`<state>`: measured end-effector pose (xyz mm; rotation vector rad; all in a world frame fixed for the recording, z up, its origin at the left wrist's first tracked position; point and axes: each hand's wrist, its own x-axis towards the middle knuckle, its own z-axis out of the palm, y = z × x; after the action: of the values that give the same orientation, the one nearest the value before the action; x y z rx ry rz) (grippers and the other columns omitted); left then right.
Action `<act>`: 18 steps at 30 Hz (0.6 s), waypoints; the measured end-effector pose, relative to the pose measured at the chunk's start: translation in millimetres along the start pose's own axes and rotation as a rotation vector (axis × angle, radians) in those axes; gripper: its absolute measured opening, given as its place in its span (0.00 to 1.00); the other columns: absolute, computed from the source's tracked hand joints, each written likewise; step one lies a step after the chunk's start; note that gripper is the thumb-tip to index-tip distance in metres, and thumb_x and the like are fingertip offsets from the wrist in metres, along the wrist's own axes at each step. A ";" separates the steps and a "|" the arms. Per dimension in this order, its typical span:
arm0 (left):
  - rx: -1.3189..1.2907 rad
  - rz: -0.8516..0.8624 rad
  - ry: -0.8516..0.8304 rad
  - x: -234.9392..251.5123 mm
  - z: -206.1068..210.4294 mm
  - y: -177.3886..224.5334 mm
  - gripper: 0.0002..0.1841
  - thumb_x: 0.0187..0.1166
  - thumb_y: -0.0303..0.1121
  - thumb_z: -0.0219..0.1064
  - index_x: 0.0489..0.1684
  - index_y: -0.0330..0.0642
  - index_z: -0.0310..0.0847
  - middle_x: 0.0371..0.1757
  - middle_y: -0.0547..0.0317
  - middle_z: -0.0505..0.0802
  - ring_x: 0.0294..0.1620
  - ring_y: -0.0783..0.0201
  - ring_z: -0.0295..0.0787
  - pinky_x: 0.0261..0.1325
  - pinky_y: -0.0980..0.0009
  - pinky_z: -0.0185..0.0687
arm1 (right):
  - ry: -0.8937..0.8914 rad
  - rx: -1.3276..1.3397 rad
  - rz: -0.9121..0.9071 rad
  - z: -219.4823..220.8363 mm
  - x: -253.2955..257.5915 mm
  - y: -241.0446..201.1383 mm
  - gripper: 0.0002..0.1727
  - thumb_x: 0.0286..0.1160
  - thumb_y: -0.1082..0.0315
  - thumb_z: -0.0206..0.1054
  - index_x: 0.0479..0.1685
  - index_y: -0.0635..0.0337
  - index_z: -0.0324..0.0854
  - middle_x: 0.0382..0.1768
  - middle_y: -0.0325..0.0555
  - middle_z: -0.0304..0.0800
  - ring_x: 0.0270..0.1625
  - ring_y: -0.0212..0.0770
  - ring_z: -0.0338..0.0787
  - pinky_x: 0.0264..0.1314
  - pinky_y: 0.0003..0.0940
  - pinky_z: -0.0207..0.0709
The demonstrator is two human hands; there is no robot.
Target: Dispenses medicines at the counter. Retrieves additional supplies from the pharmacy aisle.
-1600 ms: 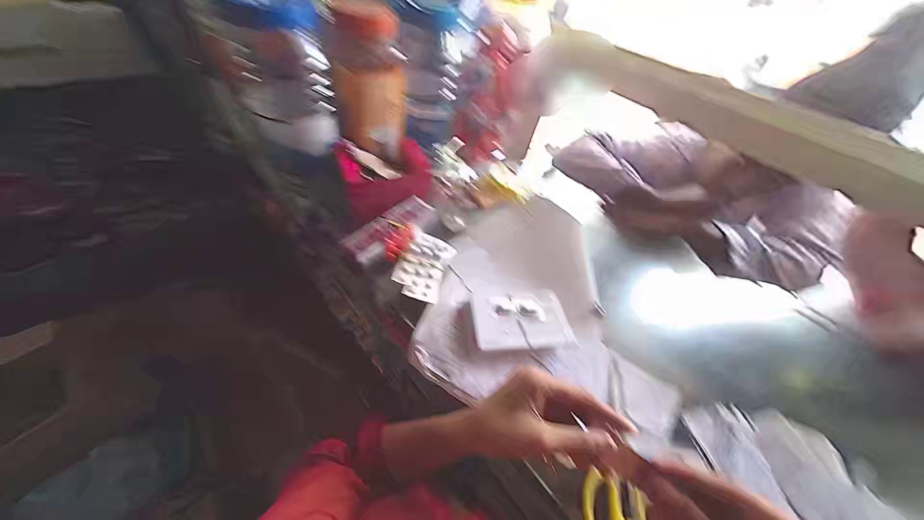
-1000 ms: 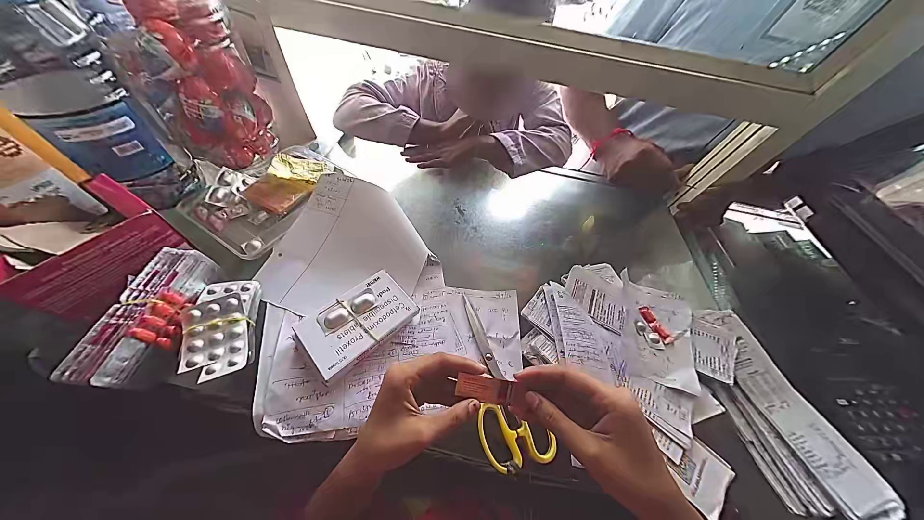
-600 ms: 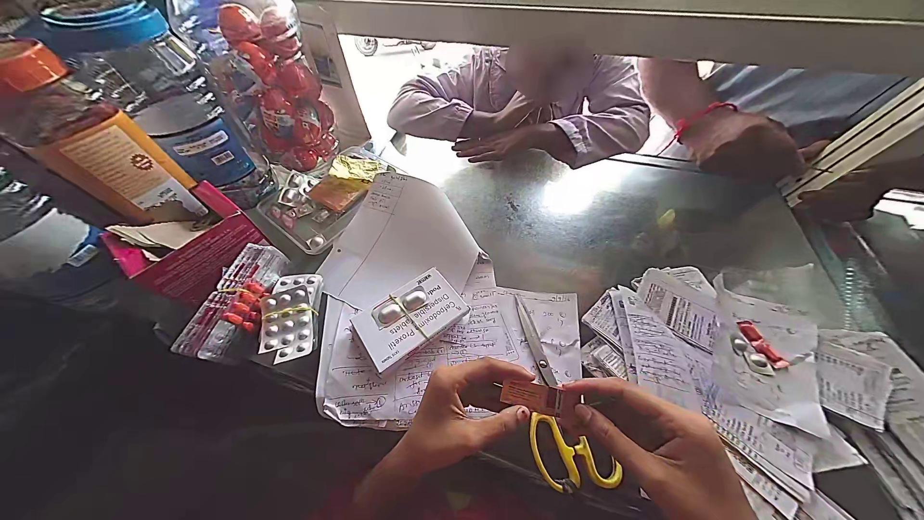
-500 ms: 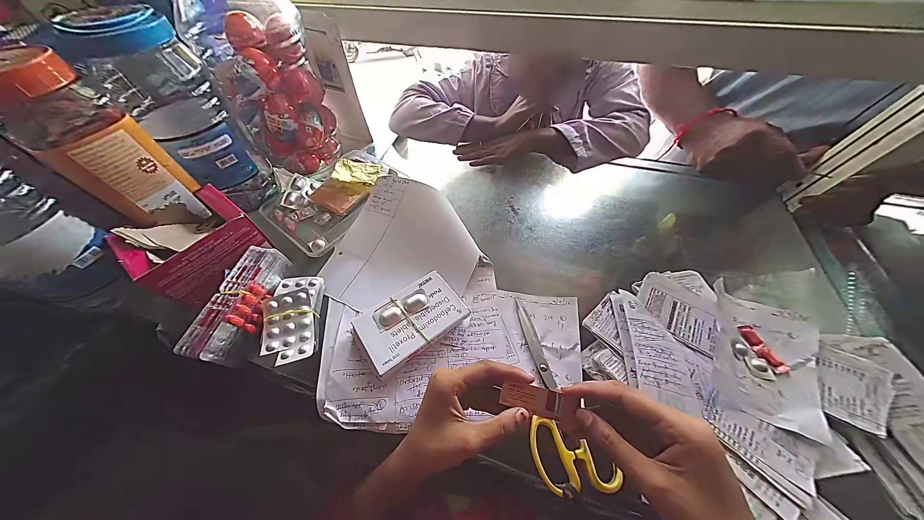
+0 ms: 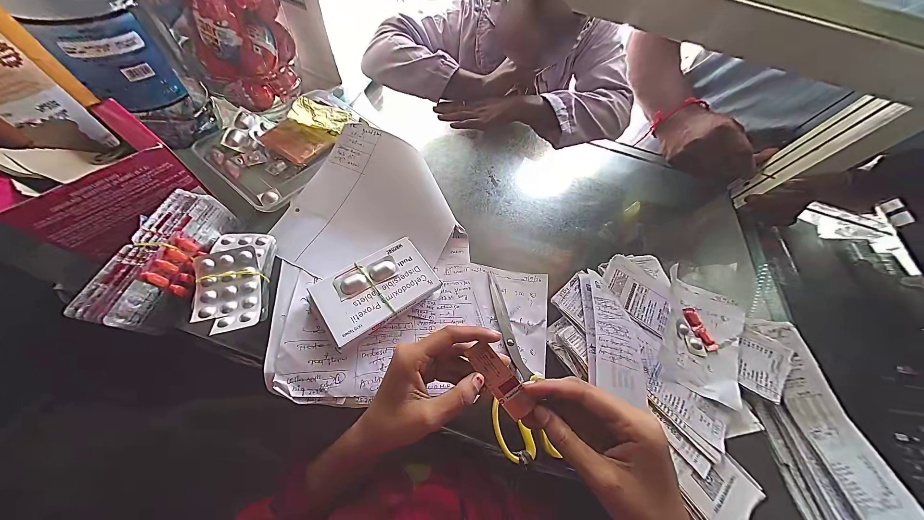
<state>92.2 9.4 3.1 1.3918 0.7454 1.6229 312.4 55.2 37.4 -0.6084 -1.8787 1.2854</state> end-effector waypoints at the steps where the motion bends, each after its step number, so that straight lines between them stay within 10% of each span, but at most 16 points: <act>1: -0.001 0.003 0.000 0.0 0.2 -0.1 0.19 0.80 0.20 0.63 0.70 0.27 0.75 0.58 0.54 0.95 0.55 0.69 0.94 0.58 0.72 0.91 | -0.002 0.002 0.005 -0.1 -0.2 -1.1 0.11 0.78 0.74 0.68 0.56 0.62 0.88 0.52 0.39 0.95 0.48 0.28 0.95 0.51 0.22 0.91; 18: 0.001 0.003 0.007 -1.0 0.5 -0.5 0.21 0.75 0.17 0.65 0.68 0.29 0.78 0.57 0.56 0.95 0.54 0.70 0.95 0.55 0.74 0.92 | -0.002 0.037 0.006 6.1 -3.4 -0.5 0.12 0.78 0.77 0.65 0.56 0.68 0.86 0.52 0.43 0.95 0.47 0.29 0.95 0.51 0.23 0.92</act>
<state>92.8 8.7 2.3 1.3888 0.7484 1.6309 309.5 49.0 35.5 -0.5937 -1.8514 1.3222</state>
